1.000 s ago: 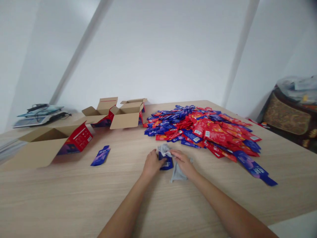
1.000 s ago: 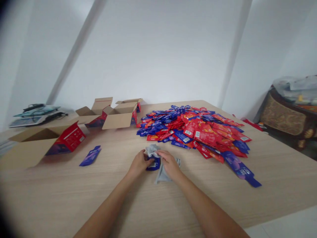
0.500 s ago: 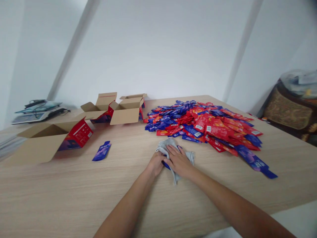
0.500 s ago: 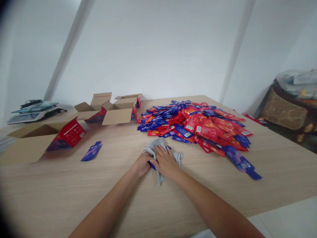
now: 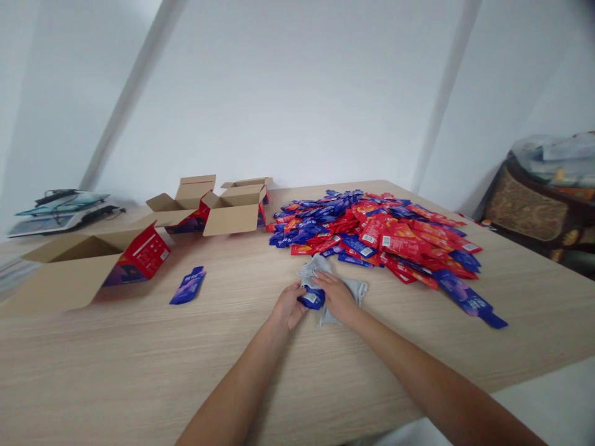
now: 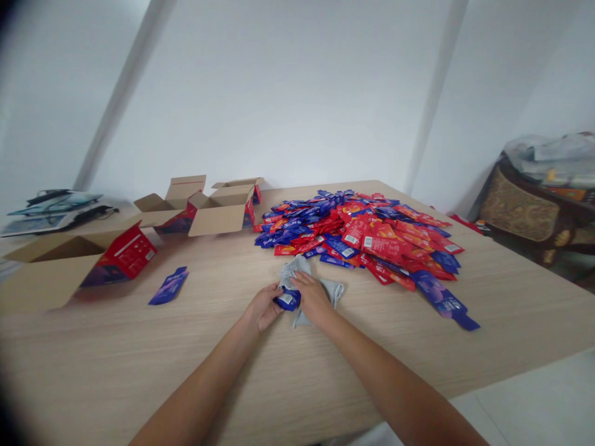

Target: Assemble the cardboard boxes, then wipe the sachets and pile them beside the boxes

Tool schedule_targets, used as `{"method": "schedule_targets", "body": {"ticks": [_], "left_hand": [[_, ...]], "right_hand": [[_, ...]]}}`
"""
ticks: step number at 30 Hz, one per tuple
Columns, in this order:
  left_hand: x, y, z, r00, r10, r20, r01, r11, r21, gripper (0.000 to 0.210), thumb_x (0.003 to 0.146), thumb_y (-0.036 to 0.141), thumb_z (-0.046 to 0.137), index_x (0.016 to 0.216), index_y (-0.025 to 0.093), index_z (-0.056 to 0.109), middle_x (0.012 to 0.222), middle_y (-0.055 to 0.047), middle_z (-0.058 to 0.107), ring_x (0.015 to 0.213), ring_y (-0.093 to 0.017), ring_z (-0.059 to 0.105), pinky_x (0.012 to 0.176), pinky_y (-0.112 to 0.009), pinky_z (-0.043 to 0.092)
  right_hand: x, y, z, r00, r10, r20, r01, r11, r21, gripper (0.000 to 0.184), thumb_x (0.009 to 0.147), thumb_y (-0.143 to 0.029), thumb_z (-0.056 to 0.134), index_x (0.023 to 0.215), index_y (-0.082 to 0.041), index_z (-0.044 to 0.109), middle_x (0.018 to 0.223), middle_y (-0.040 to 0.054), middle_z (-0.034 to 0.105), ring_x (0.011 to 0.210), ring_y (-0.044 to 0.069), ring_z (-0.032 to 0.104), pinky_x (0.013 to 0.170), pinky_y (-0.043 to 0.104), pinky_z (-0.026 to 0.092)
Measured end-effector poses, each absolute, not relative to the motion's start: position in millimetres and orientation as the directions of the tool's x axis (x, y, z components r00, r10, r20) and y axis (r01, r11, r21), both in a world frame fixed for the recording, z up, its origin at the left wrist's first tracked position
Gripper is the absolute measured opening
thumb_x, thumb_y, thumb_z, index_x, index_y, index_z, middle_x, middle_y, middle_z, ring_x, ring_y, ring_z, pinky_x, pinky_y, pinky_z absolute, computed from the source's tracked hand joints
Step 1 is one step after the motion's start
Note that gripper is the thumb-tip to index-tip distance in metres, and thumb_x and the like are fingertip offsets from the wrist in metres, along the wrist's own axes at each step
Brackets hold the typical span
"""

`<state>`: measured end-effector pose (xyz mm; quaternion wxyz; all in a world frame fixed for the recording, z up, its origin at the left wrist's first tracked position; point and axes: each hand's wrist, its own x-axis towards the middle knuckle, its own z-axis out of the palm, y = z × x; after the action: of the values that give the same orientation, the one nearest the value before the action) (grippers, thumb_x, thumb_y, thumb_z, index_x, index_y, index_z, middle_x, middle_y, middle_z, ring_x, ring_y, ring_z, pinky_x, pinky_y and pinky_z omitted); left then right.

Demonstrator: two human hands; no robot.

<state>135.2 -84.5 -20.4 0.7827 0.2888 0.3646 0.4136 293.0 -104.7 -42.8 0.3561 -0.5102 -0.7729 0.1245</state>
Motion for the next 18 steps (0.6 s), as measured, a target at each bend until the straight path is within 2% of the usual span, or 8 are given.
{"method": "schedule_targets", "body": {"ticks": [3,6,8,11,13,15,16,18], "left_hand": [[136.7,-80.6,-21.8,0.328,0.866,-0.378,-0.495,0.498,0.712,0.022,0.074,0.003,0.046,0.090,0.011,0.060,0.080,-0.006,0.066,0.067,-0.014,0.062,0.071,-0.027,0.051],[135.6,-77.5,-19.4,0.357,0.844,-0.399,-0.532,0.535,0.656,0.014,0.081,0.012,0.045,0.078,0.012,0.059,0.072,-0.005,0.065,0.063,-0.012,0.062,0.067,-0.024,0.051],[133.6,-77.4,-16.7,0.390,0.827,-0.405,-0.542,0.562,0.625,0.021,0.084,0.022,0.046,0.068,0.013,0.057,0.062,-0.003,0.063,0.056,-0.011,0.060,0.059,-0.022,0.050],[128.9,-79.4,-13.1,0.456,0.758,-0.467,-0.442,0.648,0.620,0.028,0.082,0.028,0.050,0.059,0.014,0.054,0.052,-0.003,0.059,0.047,-0.012,0.057,0.050,-0.024,0.047],[125.8,-80.7,-11.5,0.495,0.713,-0.496,-0.352,0.687,0.636,0.022,0.078,0.026,0.053,0.061,0.012,0.057,0.054,-0.005,0.061,0.048,-0.015,0.058,0.051,-0.026,0.048],[123.4,-80.8,-10.8,0.487,0.757,-0.435,-0.365,0.629,0.687,0.009,0.074,0.018,0.057,0.072,0.011,0.061,0.060,-0.005,0.065,0.052,-0.015,0.060,0.055,-0.026,0.049],[122.6,-80.4,-10.9,0.463,0.800,-0.382,-0.395,0.572,0.718,0.009,0.072,0.013,0.057,0.079,0.011,0.062,0.064,-0.005,0.066,0.054,-0.015,0.061,0.057,-0.026,0.049],[121.8,-79.6,-11.7,0.405,0.872,-0.273,-0.458,0.452,0.765,0.024,0.069,0.005,0.057,0.092,0.011,0.061,0.074,-0.005,0.068,0.060,-0.014,0.063,0.062,-0.024,0.050]], "right_hand": [[280.9,-111.1,-39.1,-0.273,0.857,0.438,0.604,0.507,-0.615,0.063,0.068,0.003,0.036,0.124,-0.020,0.055,0.134,0.0064,0.051,0.125,0.017,0.042,0.106,0.041,0.032],[277.1,-115.7,-33.4,-0.345,0.826,0.447,0.442,0.563,-0.699,0.061,0.067,0.001,0.035,0.115,-0.025,0.063,0.124,0.0032,0.060,0.117,0.017,0.051,0.103,0.043,0.036],[274.3,-118.5,-29.9,-0.409,0.806,0.428,0.341,0.570,-0.747,0.059,0.063,0.000,0.035,0.106,-0.025,0.068,0.115,0.0020,0.065,0.111,0.017,0.056,0.100,0.041,0.039],[270.2,-121.8,-27.3,-0.457,0.800,0.389,0.230,0.529,-0.817,0.055,0.056,-0.003,0.036,0.090,-0.025,0.073,0.099,0.0007,0.071,0.097,0.016,0.061,0.090,0.035,0.046],[271.4,-122.9,-27.6,-0.470,0.813,0.345,0.205,0.480,-0.853,0.050,0.053,-0.004,0.036,0.079,-0.023,0.075,0.085,0.0008,0.073,0.083,0.016,0.064,0.081,0.031,0.048],[278.6,-122.6,-28.2,-0.460,0.840,0.289,0.245,0.432,-0.868,0.045,0.052,-0.004,0.035,0.069,-0.020,0.074,0.072,0.0010,0.072,0.071,0.016,0.064,0.073,0.029,0.049],[284.5,-121.8,-28.2,-0.409,0.869,0.277,0.285,0.410,-0.866,0.043,0.052,-0.004,0.036,0.065,-0.019,0.074,0.068,0.0012,0.071,0.067,0.016,0.063,0.070,0.029,0.049],[299.0,-119.5,-26.9,-0.193,0.930,0.313,0.360,0.364,-0.859,0.040,0.054,-0.004,0.036,0.063,-0.017,0.073,0.065,0.0024,0.070,0.065,0.018,0.063,0.069,0.031,0.049]]}}
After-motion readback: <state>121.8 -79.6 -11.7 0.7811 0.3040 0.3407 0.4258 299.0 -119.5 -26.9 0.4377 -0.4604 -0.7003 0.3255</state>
